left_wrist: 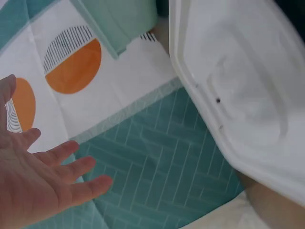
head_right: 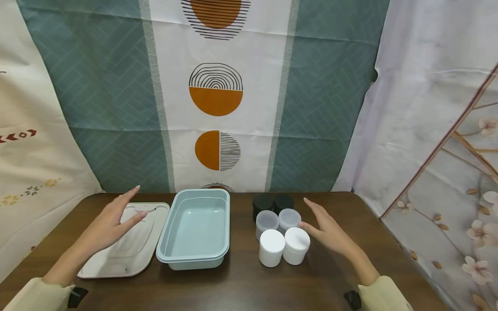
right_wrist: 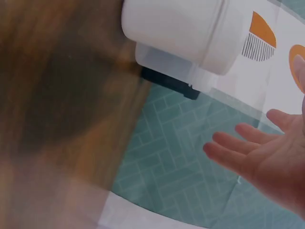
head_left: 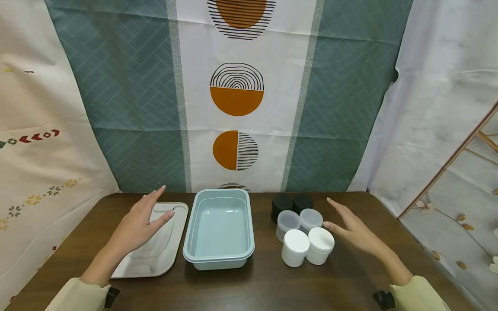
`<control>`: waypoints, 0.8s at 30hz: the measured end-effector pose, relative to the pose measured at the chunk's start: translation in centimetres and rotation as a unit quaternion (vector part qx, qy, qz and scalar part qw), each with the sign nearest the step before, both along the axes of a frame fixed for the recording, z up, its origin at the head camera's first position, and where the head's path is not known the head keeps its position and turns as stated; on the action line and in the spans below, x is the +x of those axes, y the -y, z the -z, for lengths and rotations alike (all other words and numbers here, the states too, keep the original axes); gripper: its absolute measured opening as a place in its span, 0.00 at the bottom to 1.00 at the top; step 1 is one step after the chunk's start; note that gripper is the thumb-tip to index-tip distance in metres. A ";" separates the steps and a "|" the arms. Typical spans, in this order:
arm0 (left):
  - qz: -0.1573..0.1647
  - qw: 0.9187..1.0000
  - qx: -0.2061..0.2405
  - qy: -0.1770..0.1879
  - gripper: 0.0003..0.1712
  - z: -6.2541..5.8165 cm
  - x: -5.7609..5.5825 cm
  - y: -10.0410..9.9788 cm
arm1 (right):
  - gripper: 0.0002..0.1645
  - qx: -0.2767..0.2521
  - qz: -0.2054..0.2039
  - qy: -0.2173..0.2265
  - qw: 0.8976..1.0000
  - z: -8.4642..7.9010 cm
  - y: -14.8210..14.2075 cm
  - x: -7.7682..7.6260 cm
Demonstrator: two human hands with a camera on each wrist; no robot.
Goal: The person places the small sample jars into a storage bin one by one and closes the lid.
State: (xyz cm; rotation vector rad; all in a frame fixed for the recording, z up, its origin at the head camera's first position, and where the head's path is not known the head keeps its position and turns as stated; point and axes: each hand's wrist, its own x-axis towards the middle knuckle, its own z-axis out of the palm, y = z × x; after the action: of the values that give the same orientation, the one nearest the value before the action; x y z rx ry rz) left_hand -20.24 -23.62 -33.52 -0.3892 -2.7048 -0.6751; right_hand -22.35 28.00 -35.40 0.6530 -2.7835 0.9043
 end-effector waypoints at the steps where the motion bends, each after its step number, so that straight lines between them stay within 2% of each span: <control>1: 0.006 1.000 0.012 0.004 0.44 0.3 0.0 -0.2 | 0.41 -0.003 0.000 0.005 1.000 0.2 0.0 0.2; 7: 0.039 0.996 0.077 0.019 0.43 1.9 -0.2 -1.2 | 0.42 -0.029 -0.014 0.024 0.999 1.0 0.0 1.2; 14: 0.042 0.991 0.121 0.041 0.42 3.6 -0.1 -2.3 | 0.43 -0.064 -0.048 0.038 0.996 2.7 -0.2 1.5; 17: 0.041 0.986 0.147 0.068 0.43 4.0 -0.1 -2.7 | 0.43 -0.086 -0.064 0.045 0.993 3.3 -0.1 1.6; 24: 0.053 0.972 0.195 0.121 0.43 4.8 0.0 -3.4 | 0.41 -0.106 -0.091 0.021 0.990 4.1 0.5 1.6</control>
State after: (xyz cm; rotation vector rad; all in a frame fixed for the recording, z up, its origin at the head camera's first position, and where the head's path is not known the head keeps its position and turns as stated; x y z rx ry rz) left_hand -20.22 -20.20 -38.27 -0.3711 -2.6920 -1.3336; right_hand -20.78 27.51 -39.49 0.8722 -2.6434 1.2401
